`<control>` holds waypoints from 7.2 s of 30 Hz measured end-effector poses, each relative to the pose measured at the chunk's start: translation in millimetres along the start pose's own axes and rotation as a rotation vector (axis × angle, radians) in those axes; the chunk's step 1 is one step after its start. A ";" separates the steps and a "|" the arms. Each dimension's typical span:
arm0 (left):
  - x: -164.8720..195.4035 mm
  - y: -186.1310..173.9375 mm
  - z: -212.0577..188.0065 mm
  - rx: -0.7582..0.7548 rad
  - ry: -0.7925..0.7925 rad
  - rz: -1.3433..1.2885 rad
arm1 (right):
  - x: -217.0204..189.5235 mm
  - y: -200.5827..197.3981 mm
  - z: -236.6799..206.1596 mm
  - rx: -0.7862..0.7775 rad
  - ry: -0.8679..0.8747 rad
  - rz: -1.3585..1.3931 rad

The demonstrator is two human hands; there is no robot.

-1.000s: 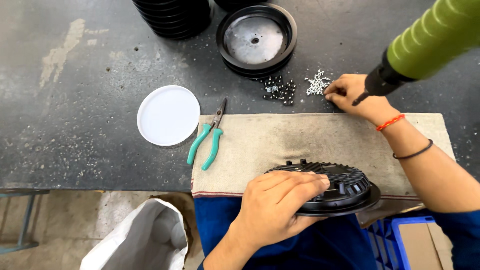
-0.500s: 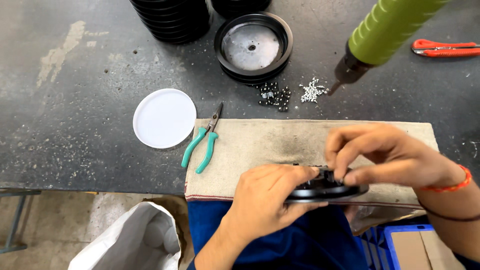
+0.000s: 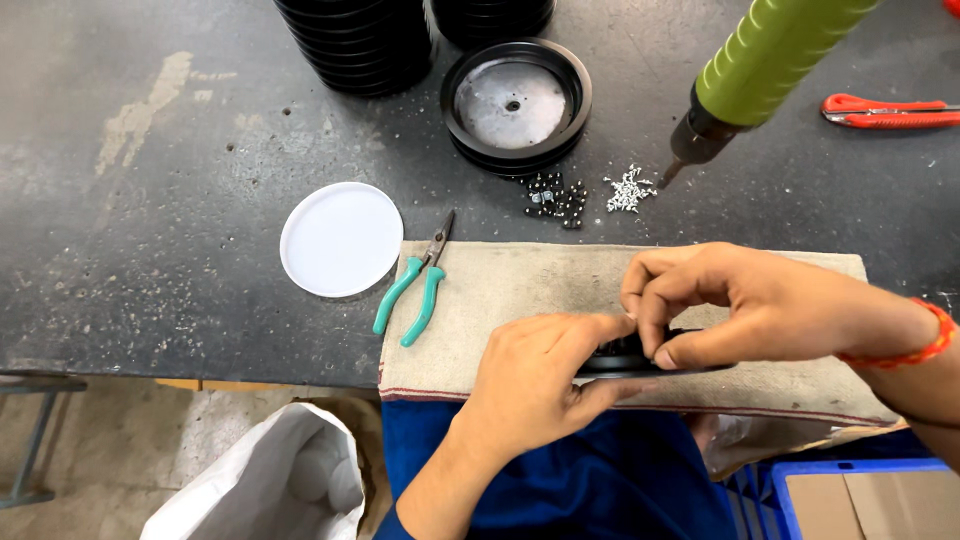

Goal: The person places a white diffuser disc into a black round light fixture housing, presses the parts together, and uses a green electric screwdriver to drive screws into the housing. They pick up screws from the table, handle a plastic bag, and set the assembled fixture down on the workbench.

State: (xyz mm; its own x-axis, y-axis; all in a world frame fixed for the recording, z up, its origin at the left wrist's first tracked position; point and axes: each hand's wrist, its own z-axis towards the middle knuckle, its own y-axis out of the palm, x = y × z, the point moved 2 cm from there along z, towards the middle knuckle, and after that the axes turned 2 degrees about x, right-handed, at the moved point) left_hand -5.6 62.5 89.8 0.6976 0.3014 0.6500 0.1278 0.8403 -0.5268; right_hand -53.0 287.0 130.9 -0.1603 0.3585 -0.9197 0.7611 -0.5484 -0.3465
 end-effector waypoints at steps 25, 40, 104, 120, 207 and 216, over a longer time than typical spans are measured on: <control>0.1 -7.8 -22.4 0.131 0.055 -0.033 | 27.2 -4.0 -63.8 1.059 -0.303 -0.092; 1.0 -5.4 -53.3 0.188 0.183 -0.061 | 127.6 5.1 26.0 0.531 -0.057 -0.390; 3.0 0.8 7.1 0.011 -0.008 -0.012 | -40.4 -13.2 10.1 -0.147 0.065 -0.455; 3.5 -1.7 9.9 -0.005 -0.020 -0.013 | -30.5 -18.4 21.6 -0.240 0.206 -0.259; -8.0 -8.9 -7.6 0.107 -0.013 -0.122 | -7.8 12.8 -17.4 0.346 -0.170 -0.329; -7.4 -8.5 -3.6 0.091 -0.024 -0.115 | -18.8 -28.7 -35.1 1.117 -0.672 -0.065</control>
State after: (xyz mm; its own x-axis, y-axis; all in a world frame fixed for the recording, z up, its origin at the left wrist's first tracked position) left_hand -9.3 51.5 87.5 0.6649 0.2102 0.7167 0.1407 0.9072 -0.3966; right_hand -49.8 322.5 164.6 -0.7050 0.1409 -0.6951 -0.1378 -0.9886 -0.0607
